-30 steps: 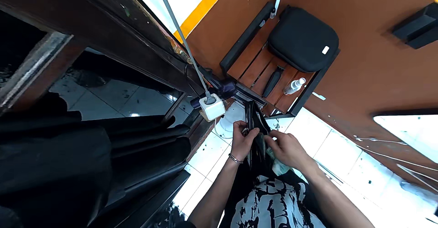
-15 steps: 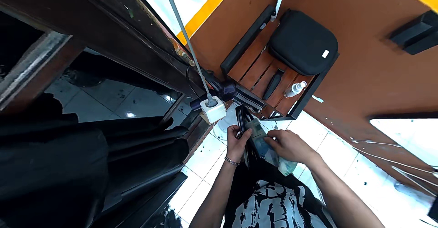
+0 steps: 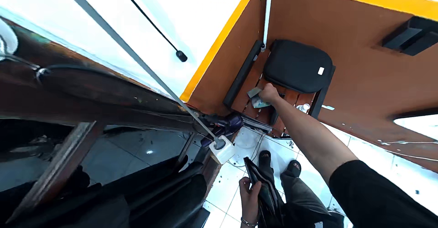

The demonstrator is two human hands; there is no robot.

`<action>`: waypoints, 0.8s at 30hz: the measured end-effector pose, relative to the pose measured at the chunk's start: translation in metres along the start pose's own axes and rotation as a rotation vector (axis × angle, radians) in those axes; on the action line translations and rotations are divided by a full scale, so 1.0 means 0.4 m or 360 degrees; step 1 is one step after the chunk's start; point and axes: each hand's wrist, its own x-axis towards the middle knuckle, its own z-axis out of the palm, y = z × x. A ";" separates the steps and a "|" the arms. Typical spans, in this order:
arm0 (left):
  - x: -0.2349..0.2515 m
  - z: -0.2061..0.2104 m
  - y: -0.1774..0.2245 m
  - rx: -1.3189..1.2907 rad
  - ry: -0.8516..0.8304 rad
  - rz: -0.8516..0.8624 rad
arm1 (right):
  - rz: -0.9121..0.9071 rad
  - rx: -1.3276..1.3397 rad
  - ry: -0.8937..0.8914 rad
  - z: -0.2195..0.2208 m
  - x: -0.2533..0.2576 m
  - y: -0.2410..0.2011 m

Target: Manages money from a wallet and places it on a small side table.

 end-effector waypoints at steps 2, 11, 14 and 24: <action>-0.005 -0.015 -0.024 -0.0032 0.0031 -0.0032 | -0.0014 -0.0070 0.0039 0.007 0.027 0.004; 0.018 -0.002 -0.020 -0.0061 -0.0020 -0.0012 | -0.0195 -0.0966 0.0234 0.000 -0.005 -0.036; 0.021 0.006 -0.020 -0.0073 -0.0052 0.0002 | -0.0263 -0.1065 0.0236 -0.003 -0.030 -0.048; 0.042 0.043 -0.002 -0.0051 -0.0098 0.0009 | -0.0285 -0.1071 0.0049 -0.072 -0.084 -0.082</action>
